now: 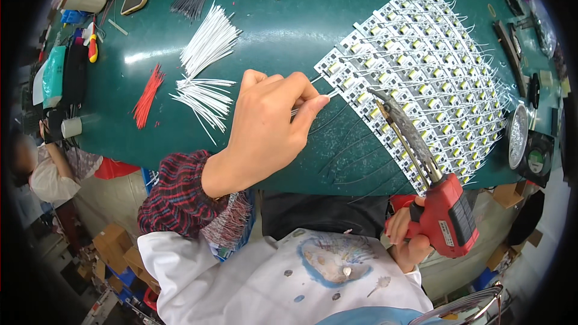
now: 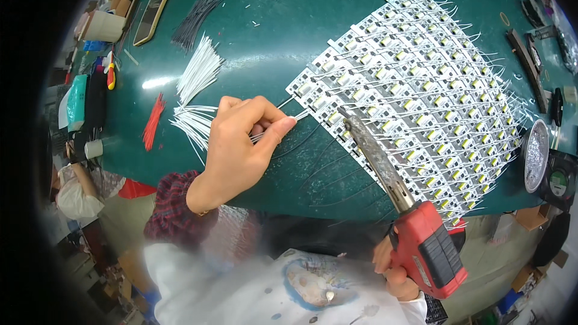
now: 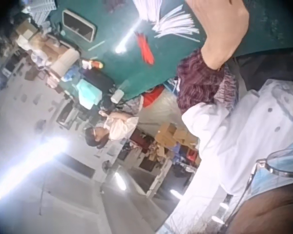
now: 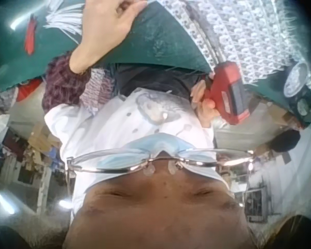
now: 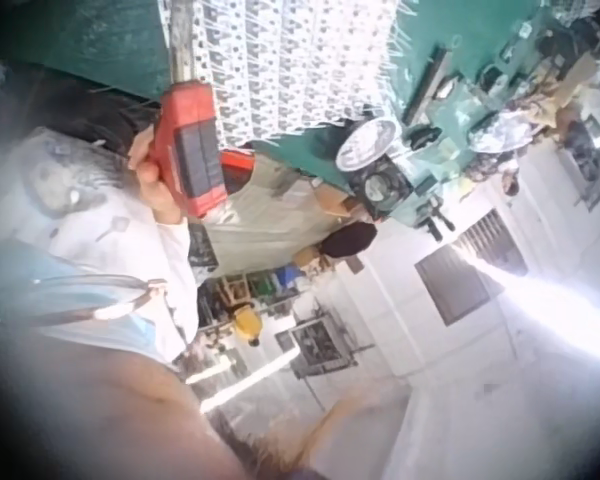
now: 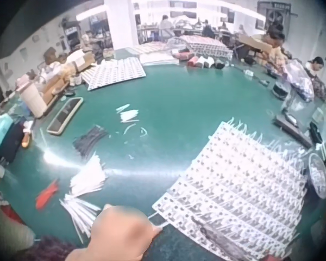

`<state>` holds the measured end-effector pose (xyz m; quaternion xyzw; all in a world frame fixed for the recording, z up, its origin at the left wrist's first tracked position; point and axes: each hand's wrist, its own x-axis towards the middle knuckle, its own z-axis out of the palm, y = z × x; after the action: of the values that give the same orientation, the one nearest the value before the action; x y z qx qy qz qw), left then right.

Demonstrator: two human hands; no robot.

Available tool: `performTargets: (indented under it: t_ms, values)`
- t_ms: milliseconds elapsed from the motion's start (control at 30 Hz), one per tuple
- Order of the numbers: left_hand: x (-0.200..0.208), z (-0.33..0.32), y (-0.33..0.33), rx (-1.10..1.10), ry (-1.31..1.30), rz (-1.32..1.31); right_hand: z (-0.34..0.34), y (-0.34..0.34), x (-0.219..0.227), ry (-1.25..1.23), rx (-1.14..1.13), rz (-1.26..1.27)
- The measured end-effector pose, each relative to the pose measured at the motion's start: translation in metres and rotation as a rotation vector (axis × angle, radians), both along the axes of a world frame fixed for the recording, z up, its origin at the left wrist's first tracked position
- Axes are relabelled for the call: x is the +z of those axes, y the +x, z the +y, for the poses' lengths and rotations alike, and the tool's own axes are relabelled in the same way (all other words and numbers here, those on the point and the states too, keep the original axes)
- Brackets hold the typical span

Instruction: The recorder is assembling an LED panel, inserting small components into a grid and using a hand-held heating tool/soldering iron.

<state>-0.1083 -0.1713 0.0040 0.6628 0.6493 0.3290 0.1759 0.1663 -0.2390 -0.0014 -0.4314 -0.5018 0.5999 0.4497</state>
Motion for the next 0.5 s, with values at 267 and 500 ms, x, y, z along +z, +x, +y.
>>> performTargets:
  t_ms: [267,500]
  values:
    - [-0.009,0.003,0.003,-0.010,0.089,0.025,0.003,0.000,-0.013,0.012,0.095,-0.094]
    - [-0.009,0.004,0.002,-0.030,0.102,0.037,0.004,0.002,-0.014,-0.047,0.104,-0.066]
